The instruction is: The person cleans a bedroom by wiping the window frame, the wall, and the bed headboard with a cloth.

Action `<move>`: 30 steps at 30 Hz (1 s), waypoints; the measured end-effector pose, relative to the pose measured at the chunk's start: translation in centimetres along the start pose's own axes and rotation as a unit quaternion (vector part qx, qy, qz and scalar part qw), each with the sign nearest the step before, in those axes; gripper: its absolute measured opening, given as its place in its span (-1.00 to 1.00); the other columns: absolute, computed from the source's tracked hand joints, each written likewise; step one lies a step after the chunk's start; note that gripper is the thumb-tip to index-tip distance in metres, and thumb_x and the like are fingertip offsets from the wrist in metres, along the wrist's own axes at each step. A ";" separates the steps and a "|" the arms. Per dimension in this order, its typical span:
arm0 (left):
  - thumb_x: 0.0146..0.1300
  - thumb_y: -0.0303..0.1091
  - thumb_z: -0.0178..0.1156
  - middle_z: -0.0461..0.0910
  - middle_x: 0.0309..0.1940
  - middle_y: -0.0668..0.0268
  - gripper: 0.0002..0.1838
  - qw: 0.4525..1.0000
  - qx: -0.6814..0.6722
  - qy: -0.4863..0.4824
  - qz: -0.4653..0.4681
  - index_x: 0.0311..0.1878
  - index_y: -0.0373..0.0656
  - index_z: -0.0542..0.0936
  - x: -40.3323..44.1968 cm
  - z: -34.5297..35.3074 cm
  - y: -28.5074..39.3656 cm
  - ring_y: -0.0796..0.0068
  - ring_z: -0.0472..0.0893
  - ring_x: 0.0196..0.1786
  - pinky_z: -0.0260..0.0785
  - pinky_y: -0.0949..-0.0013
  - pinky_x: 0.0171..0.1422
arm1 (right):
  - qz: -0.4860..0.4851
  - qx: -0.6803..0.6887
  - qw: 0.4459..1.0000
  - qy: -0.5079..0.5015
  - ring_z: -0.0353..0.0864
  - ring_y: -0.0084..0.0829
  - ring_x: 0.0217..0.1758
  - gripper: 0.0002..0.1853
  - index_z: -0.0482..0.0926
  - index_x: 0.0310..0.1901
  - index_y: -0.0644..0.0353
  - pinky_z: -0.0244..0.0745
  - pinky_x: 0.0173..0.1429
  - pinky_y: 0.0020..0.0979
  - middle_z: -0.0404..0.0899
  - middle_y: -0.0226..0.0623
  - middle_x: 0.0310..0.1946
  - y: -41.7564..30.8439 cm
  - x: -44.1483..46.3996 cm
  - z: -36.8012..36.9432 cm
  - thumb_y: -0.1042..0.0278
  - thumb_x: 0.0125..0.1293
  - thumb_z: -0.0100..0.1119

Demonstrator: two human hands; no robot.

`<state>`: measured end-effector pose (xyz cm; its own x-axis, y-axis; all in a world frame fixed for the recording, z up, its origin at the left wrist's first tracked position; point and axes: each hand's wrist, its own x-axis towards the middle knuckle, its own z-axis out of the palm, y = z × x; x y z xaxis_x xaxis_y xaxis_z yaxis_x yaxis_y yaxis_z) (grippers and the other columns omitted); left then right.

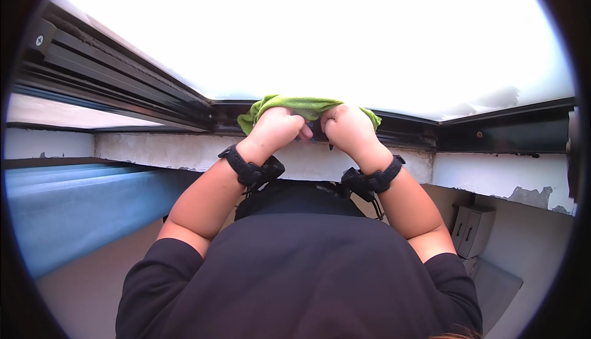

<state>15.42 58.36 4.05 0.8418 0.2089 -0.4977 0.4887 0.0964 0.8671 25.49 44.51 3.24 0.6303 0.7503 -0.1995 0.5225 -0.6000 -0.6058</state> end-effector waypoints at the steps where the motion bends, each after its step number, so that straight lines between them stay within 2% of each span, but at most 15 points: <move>1: -0.01 -0.59 -0.13 0.58 -0.50 0.16 -0.75 0.997 -0.042 0.042 0.052 -0.29 -0.40 0.50 -0.1 -0.3 -0.5 0.43 0.60 -0.46 0.42 0.46 -0.35 | -0.005 0.000 1.000 -0.003 0.56 -0.29 -0.62 -0.78 0.58 -0.56 0.24 0.47 -0.39 -0.34 0.50 -0.13 -0.71 -0.6 0.0 -0.1 0.49 -0.03 -0.14; 2: -0.01 -0.64 -0.16 0.55 -0.52 0.12 -0.76 0.987 -0.084 0.086 0.104 -0.33 -0.45 0.50 -0.3 -0.7 -0.9 0.38 0.59 -0.48 0.47 0.40 -0.36 | -0.007 -0.001 1.000 -0.005 0.56 -0.29 -0.62 -0.78 0.58 -0.56 0.24 0.47 -0.39 -0.34 0.50 -0.13 -0.71 -1.2 -0.1 -0.2 0.49 -0.03 -0.14; 5: 0.00 -0.69 -0.20 0.53 -0.54 0.14 -0.75 0.962 -0.122 0.206 0.129 -0.37 -0.42 0.50 -1.1 -2.6 -1.9 0.42 0.55 -0.56 0.46 0.42 -0.40 | -0.019 0.055 0.998 -0.019 0.56 -0.23 -0.57 -0.79 0.56 -0.56 0.23 0.47 -0.35 -0.32 0.51 -0.11 -0.68 -2.9 0.3 0.5 0.48 -0.03 -0.13; 7: 0.02 -0.69 -0.21 0.52 -0.55 0.16 -0.75 0.939 -0.122 0.271 0.175 -0.39 -0.40 0.50 -1.6 -3.9 -2.4 0.45 0.52 -0.59 0.44 0.44 -0.41 | -0.110 0.019 0.993 0.046 0.54 -0.12 -0.48 -0.80 0.55 -0.55 0.23 0.45 -0.29 -0.26 0.52 -0.07 -0.61 -4.4 0.8 1.7 0.49 -0.04 -0.13; 8: 0.03 -0.69 -0.21 0.52 -0.56 0.18 -0.76 0.926 -0.107 0.298 0.204 -0.40 -0.39 0.50 -1.8 -4.5 -2.6 0.47 0.50 -0.60 0.43 0.45 -0.42 | -0.114 0.018 0.992 0.044 0.54 -0.12 -0.48 -0.80 0.55 -0.55 0.23 0.45 -0.29 -0.26 0.52 -0.07 -0.61 -5.3 1.0 1.9 0.49 -0.04 -0.13; 9: 0.04 -0.67 -0.20 0.49 -0.57 0.23 -0.78 0.904 -0.169 0.326 0.220 -0.41 -0.37 0.49 -1.9 -4.7 -2.6 0.48 0.50 -0.57 0.42 0.46 -0.42 | -0.125 0.023 0.991 0.033 0.53 -0.08 -0.44 -0.81 0.54 -0.54 0.23 0.44 -0.26 -0.24 0.52 -0.05 -0.58 -6.3 1.2 1.9 0.49 -0.05 -0.13; 10: 0.04 -0.67 -0.20 0.49 -0.57 0.23 -0.78 0.902 -0.171 0.327 0.222 -0.41 -0.37 0.49 -2.2 -4.7 -2.3 0.48 0.50 -0.57 0.42 0.46 -0.42 | -0.135 0.028 0.990 0.021 0.52 -0.03 -0.40 -0.81 0.54 -0.53 0.23 0.43 -0.23 -0.21 0.52 -0.04 -0.55 -7.3 1.3 1.8 0.49 -0.05 -0.14; 12: 0.07 -0.62 -0.16 0.48 -0.56 0.27 -0.80 0.862 -0.251 0.328 0.294 -0.40 -0.33 0.50 -3.0 -4.6 -1.3 0.49 0.50 -0.52 0.41 0.48 -0.37 | -0.141 0.026 0.990 0.006 0.51 -0.02 -0.39 -0.82 0.53 -0.51 0.23 0.43 -0.22 -0.19 0.52 -0.03 -0.54 -8.5 1.6 1.6 0.49 -0.05 -0.14; 13: 0.00 -0.65 -0.17 0.44 -0.53 0.27 -0.79 0.857 -0.260 0.318 0.312 -0.39 -0.34 0.49 -3.4 -4.6 -0.8 0.46 0.50 -0.47 0.42 0.46 -0.34 | -0.149 0.025 0.988 0.012 0.51 -0.02 -0.39 -0.82 0.53 -0.51 0.23 0.43 -0.22 -0.19 0.52 -0.03 -0.53 -8.9 1.6 1.6 0.49 -0.05 -0.13; 16: -0.05 -0.66 -0.18 0.45 -0.52 0.28 -0.76 0.874 -0.215 0.302 0.314 -0.38 -0.35 0.49 -3.6 -4.9 -1.0 0.46 0.50 -0.45 0.43 0.44 -0.30 | -0.159 0.016 0.987 0.014 0.51 -0.02 -0.38 -0.83 0.52 -0.50 0.23 0.42 -0.22 -0.18 0.52 -0.03 -0.53 -9.7 1.7 1.4 0.48 -0.05 -0.13; 18: -0.06 -0.65 -0.19 0.45 -0.51 0.28 -0.74 0.889 -0.192 0.283 0.303 -0.34 -0.35 0.49 -3.7 -5.3 -1.2 0.44 0.52 -0.42 0.44 0.41 -0.27 | -0.158 0.011 0.987 0.012 0.51 -0.02 -0.37 -0.83 0.52 -0.49 0.23 0.42 -0.22 -0.18 0.52 -0.02 -0.52 -9.8 1.8 1.6 0.48 -0.04 -0.12; 20: -0.06 -0.64 -0.18 0.46 -0.50 0.27 -0.73 0.913 -0.257 0.258 0.183 -0.30 -0.35 0.49 -4.3 -4.9 -0.3 0.42 0.54 -0.38 0.44 0.42 -0.26 | -0.156 0.013 0.987 0.025 0.51 -0.01 -0.39 -0.84 0.52 -0.51 0.22 0.42 -0.23 -0.16 0.51 -0.02 -0.54 -9.5 1.9 2.2 0.47 -0.03 -0.12; 25: -0.11 -0.62 -0.16 0.46 -0.51 0.30 -0.72 0.934 -0.202 0.253 0.152 -0.32 -0.29 0.49 -3.8 -5.5 -1.2 0.42 0.56 -0.42 0.42 0.46 -0.29 | -0.158 -0.006 0.987 0.032 0.50 0.00 -0.42 -0.84 0.51 -0.53 0.21 0.41 -0.26 -0.14 0.50 -0.02 -0.57 -9.4 2.2 3.0 0.47 -0.03 -0.11; 27: -0.12 -0.60 -0.15 0.46 -0.52 0.30 -0.77 0.954 -0.209 0.209 0.051 -0.38 -0.27 0.48 -3.8 -6.0 -1.2 0.42 0.56 -0.45 0.40 0.46 -0.32 | -0.153 -0.011 0.988 0.031 0.50 0.00 -0.43 -0.84 0.52 -0.53 0.21 0.41 -0.27 -0.13 0.50 -0.02 -0.58 -9.3 2.1 3.0 0.48 -0.03 -0.11; 30: -0.15 -0.57 -0.13 0.46 -0.53 0.29 -0.80 0.961 -0.186 0.201 0.046 -0.43 -0.26 0.47 -3.5 -6.4 -1.8 0.40 0.57 -0.46 0.38 0.45 -0.35 | -0.152 -0.027 0.988 0.019 0.50 -0.01 -0.43 -0.84 0.52 -0.53 0.20 0.41 -0.28 -0.13 0.50 -0.01 -0.57 -8.9 2.3 3.4 0.47 -0.03 -0.11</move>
<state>10.13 63.71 4.32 0.6838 0.5853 -0.4358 0.2384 0.3852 0.8915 20.32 52.52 5.53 0.4602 0.8877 0.0158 0.7202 -0.3629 -0.5913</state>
